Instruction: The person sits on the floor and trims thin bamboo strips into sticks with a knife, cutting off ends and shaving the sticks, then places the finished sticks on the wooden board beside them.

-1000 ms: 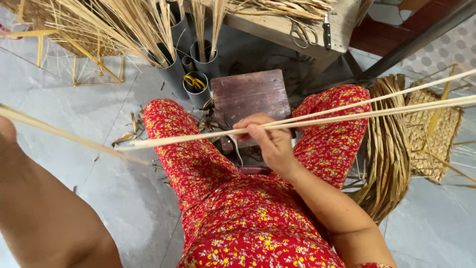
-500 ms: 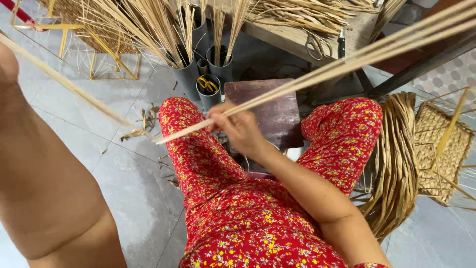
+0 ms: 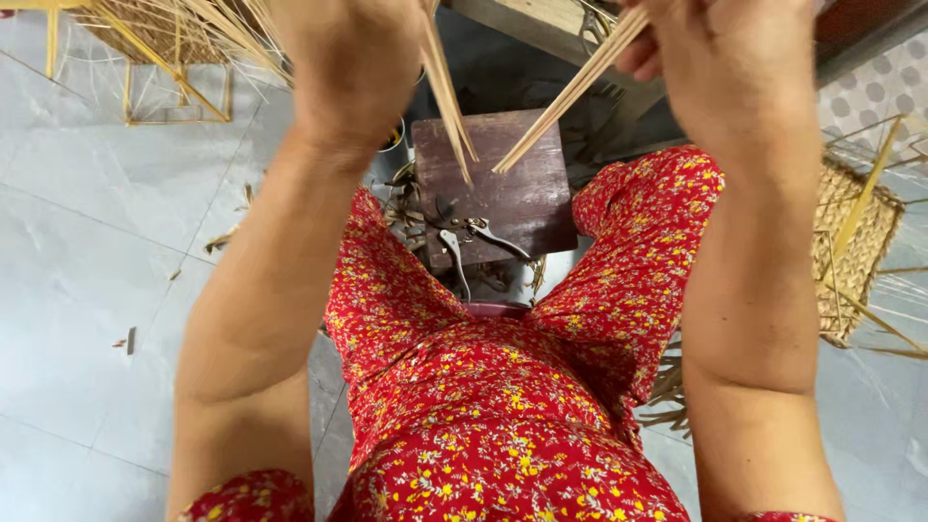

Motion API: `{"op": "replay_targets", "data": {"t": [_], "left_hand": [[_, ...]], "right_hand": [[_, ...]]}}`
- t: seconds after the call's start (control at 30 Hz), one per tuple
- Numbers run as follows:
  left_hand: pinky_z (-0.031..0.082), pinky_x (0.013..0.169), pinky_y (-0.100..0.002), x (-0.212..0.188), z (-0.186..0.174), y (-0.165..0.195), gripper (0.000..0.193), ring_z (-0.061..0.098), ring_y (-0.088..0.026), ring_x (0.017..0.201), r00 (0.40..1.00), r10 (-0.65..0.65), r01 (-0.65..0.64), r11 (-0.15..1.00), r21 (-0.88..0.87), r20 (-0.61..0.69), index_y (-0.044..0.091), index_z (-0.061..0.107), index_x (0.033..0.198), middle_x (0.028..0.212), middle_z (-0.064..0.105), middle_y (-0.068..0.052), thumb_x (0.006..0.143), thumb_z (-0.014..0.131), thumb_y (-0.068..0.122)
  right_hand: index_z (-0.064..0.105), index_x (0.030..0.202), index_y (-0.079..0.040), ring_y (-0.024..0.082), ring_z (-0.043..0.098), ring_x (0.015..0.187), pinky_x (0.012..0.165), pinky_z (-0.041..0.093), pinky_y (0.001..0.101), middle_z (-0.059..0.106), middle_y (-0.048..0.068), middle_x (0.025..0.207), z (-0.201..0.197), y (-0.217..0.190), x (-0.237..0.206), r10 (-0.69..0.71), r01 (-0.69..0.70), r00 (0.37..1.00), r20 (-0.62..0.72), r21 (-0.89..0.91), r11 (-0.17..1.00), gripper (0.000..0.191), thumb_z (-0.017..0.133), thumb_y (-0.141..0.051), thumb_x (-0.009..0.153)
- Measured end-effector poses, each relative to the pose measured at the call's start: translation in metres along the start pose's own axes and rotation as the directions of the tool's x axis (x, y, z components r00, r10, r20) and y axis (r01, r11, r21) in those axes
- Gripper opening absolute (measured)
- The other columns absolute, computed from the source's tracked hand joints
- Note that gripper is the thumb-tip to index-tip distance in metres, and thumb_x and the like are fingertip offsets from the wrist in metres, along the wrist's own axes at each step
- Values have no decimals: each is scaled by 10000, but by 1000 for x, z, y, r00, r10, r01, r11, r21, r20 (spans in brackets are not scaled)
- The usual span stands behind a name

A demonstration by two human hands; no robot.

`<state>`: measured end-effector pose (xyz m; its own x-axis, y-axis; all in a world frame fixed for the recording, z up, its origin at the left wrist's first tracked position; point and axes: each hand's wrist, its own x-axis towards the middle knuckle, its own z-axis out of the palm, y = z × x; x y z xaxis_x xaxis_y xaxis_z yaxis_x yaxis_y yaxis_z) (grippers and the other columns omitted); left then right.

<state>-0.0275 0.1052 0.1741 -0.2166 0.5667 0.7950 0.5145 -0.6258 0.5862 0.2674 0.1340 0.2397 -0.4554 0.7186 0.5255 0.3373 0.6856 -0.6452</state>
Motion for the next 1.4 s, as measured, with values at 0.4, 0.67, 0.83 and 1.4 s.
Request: {"op": "replay_targets", "data": {"t": [0.4, 0.67, 0.83, 1.4], "left_hand": [[570, 937, -280, -101, 123, -41, 257, 666, -126, 1027, 944, -264, 322, 871, -371, 200, 68, 598, 1178, 1133, 680, -19, 1175, 460, 285], [551, 1002, -268, -113, 126, -50, 222, 688, -113, 1126, 863, -404, 505, 686, -523, 303, 70, 562, 1277, 1170, 726, -33, 1132, 467, 209], [514, 972, -256, -115, 123, -44, 268, 621, -97, 1028, 867, -358, 494, 704, -511, 346, 68, 592, 1358, 1065, 669, -15, 1152, 468, 186], [584, 860, -238, -117, 100, -51, 271, 656, -61, 960, 714, -358, 683, 546, -485, 602, 92, 599, 1347, 1038, 668, 24, 1132, 499, 222]], "right_hand": [[630, 1049, 12, 228, 698, 720, 640, 544, 362, 674, 153, 870, 113, 93, -40, 224, -226, 965, 135, -4, 974, 61, 648, -24, 1003], [635, 993, 29, 386, 664, 893, 765, 532, 444, 660, 188, 972, 154, 147, -60, 45, -39, 997, 57, -96, 995, 110, 729, 14, 939], [645, 1060, 35, 350, 697, 1024, 835, 569, 391, 677, 191, 1227, 162, 151, -66, -64, 64, 998, -2, 31, 997, 104, 683, 55, 966], [603, 1251, -28, 85, 676, 1000, 849, 589, 256, 689, 3, 1095, 181, 178, -80, 272, -355, 929, 252, 391, 849, 330, 669, 106, 957]]}}
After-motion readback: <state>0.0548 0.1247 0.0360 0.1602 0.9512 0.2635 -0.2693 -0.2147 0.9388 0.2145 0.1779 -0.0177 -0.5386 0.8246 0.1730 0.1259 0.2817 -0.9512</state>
